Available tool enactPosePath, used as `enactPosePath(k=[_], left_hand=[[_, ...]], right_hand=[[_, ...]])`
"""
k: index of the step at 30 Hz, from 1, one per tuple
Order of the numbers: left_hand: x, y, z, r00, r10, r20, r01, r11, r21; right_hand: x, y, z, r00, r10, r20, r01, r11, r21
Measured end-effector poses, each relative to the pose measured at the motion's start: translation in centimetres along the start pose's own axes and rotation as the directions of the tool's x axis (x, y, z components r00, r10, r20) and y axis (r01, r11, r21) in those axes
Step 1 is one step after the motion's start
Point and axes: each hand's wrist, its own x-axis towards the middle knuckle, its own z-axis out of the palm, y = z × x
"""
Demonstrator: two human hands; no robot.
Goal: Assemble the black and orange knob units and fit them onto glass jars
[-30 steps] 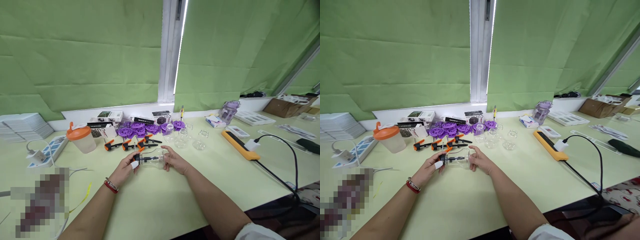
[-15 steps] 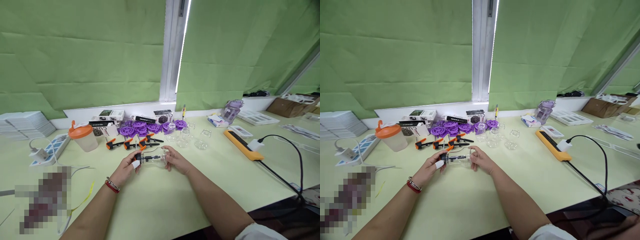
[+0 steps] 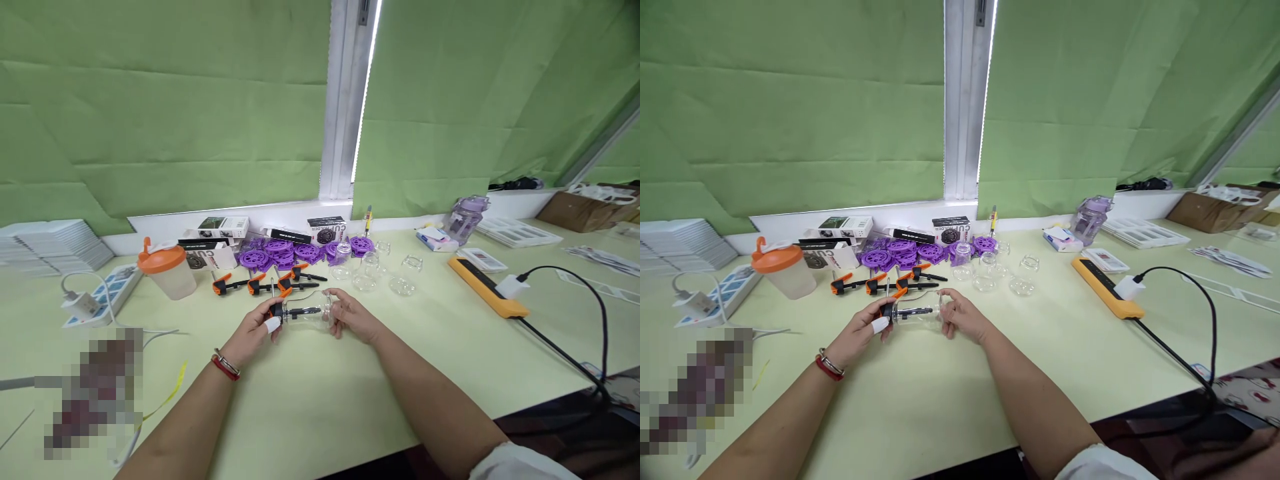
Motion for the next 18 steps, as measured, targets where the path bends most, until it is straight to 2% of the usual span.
enactPosePath(k=[4, 8, 18], left_hand=[[0.01, -0.04, 0.13, 1.000, -0.005, 0.007, 0.005, 1.000, -0.006], [0.03, -0.05, -0.02, 1.000, -0.010, -0.007, 0.010, 1.000, -0.006], [0.02, -0.16, 0.06, 1.000, -0.014, 0.001, 0.014, 0.999, -0.034]], right_hand=[[0.29, 0.45, -0.20, 1.000, -0.016, -0.024, 0.015, 1.000, -0.020], [-0.09, -0.04, -0.24, 0.996, -0.079, 0.029, 0.078, 0.997, 0.006], [0.28, 0.02, 0.00, 1.000, 0.013, -0.016, -0.014, 1.000, -0.025]])
